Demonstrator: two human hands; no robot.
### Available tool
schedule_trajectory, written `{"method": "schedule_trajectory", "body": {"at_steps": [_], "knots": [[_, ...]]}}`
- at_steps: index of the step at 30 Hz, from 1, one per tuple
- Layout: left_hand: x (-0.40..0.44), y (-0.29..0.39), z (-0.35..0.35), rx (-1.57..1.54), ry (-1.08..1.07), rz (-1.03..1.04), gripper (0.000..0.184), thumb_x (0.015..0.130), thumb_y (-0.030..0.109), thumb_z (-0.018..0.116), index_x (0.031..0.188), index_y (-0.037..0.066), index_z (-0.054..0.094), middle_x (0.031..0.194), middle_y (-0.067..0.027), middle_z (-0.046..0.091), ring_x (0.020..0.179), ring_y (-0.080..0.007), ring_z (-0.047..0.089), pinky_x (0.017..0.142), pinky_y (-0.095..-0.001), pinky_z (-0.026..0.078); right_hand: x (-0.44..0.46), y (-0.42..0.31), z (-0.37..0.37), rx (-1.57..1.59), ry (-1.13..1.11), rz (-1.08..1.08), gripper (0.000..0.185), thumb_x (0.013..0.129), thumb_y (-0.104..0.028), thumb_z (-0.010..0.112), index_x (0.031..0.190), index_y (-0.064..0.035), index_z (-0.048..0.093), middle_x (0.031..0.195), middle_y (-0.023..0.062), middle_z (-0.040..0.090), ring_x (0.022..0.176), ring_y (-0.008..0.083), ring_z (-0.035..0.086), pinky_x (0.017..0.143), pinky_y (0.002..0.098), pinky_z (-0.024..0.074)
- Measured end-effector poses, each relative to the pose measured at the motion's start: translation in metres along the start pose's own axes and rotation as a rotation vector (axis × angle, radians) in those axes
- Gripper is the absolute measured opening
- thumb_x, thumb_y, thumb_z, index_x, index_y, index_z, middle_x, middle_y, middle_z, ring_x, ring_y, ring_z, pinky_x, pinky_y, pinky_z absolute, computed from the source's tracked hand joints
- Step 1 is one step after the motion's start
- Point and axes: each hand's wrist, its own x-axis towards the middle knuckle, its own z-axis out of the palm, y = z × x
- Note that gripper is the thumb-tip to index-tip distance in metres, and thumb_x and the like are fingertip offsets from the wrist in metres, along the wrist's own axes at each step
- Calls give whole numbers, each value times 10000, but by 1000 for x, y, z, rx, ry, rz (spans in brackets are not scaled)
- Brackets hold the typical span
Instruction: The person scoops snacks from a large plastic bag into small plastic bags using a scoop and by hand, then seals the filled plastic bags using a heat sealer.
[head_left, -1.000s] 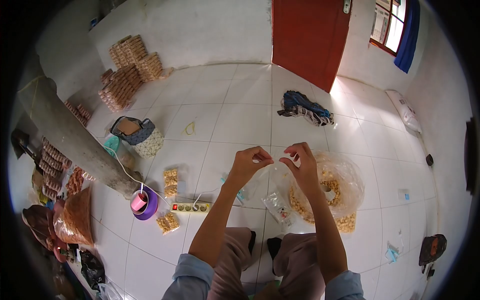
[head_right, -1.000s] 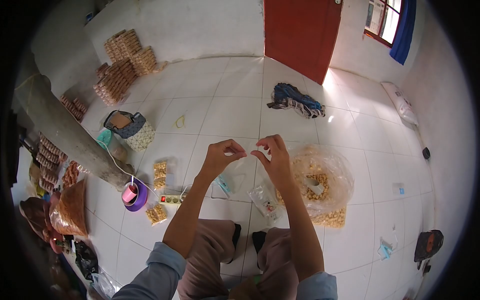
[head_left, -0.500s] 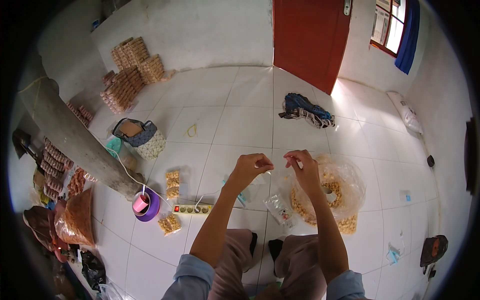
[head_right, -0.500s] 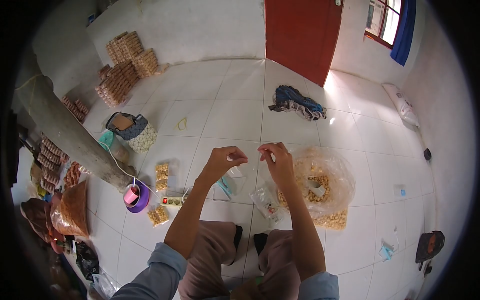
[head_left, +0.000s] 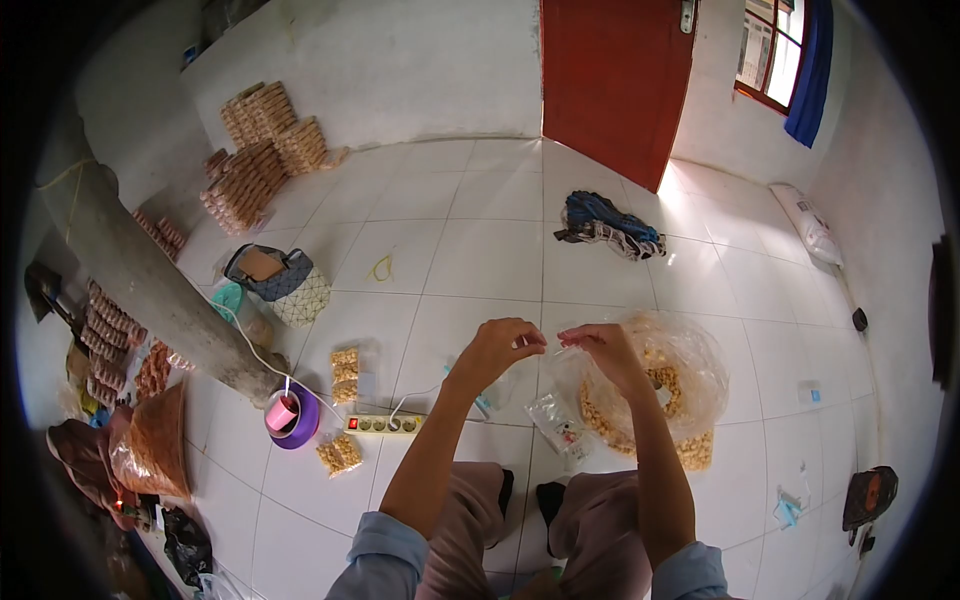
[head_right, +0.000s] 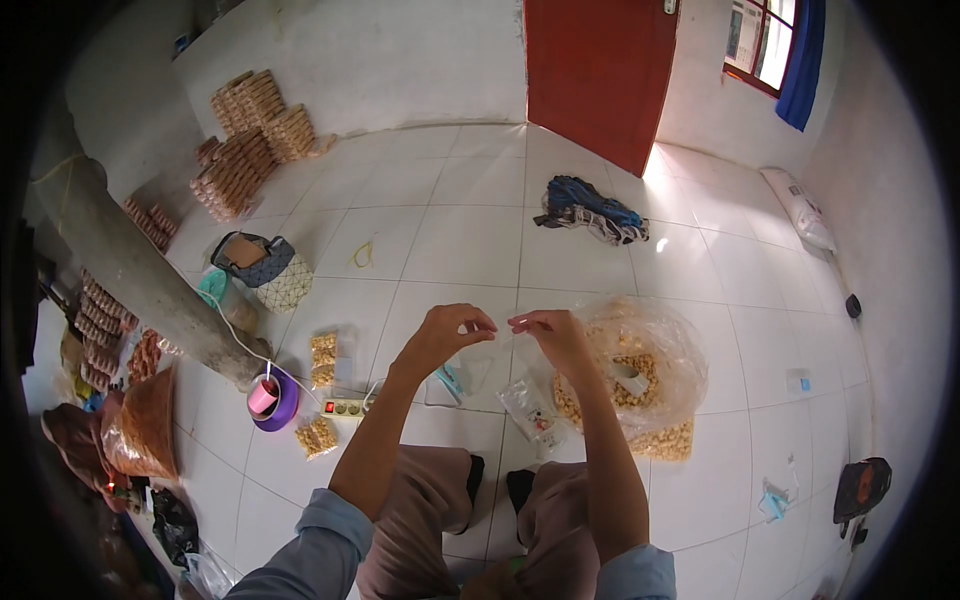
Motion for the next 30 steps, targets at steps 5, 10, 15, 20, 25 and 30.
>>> {"method": "schedule_trajectory", "body": {"at_steps": [5, 10, 15, 20, 25, 30], "knots": [[1, -2, 0, -3, -19, 6, 144, 731, 149, 657, 829, 45, 633, 744, -64, 624, 646, -160, 576, 624, -277, 465, -2, -10, -1, 298, -72, 4, 240, 809, 25, 464, 995, 48, 613, 878, 125, 640, 778, 161, 623, 695, 243, 501], [-2, 0, -9, -32, -85, -89, 183, 713, 168, 686, 847, 56, 632, 715, -56, 626, 643, -138, 576, 621, -266, 463, -7, -17, -5, 296, -141, 27, 244, 813, 15, 522, 1046, 60, 581, 911, 142, 628, 752, 180, 633, 699, 252, 520], [-3, -8, -19, -146, -71, -180, 166, 726, 189, 696, 773, 36, 649, 654, -21, 619, 602, -84, 543, 577, -234, 439, -8, -14, -19, 336, -143, 55, 298, 809, -27, 560, 1090, 70, 547, 996, 153, 611, 822, 203, 634, 734, 264, 507], [-5, 0, -22, -187, -63, -260, 180, 753, 196, 665, 728, 19, 644, 607, -20, 606, 536, -67, 516, 515, -230, 423, -10, -18, -22, 356, -142, 93, 300, 823, -26, 546, 1108, 68, 532, 1017, 159, 603, 831, 224, 637, 782, 274, 503], [-4, -5, -22, -1, -44, -140, 215, 739, 242, 677, 725, 31, 643, 533, -32, 550, 461, -89, 455, 483, -232, 402, -14, -31, -21, 334, -114, 143, 289, 835, -30, 535, 1107, 69, 531, 1020, 161, 601, 850, 231, 635, 775, 274, 505], [0, 5, -29, 435, -134, -299, 522, 618, 445, 732, 983, 92, 609, 596, -47, 532, 533, -176, 483, 605, -277, 436, -13, -10, -19, 394, -80, 90, 274, 827, -89, 583, 1047, 73, 568, 954, 150, 619, 786, 221, 646, 713, 257, 523]]}}
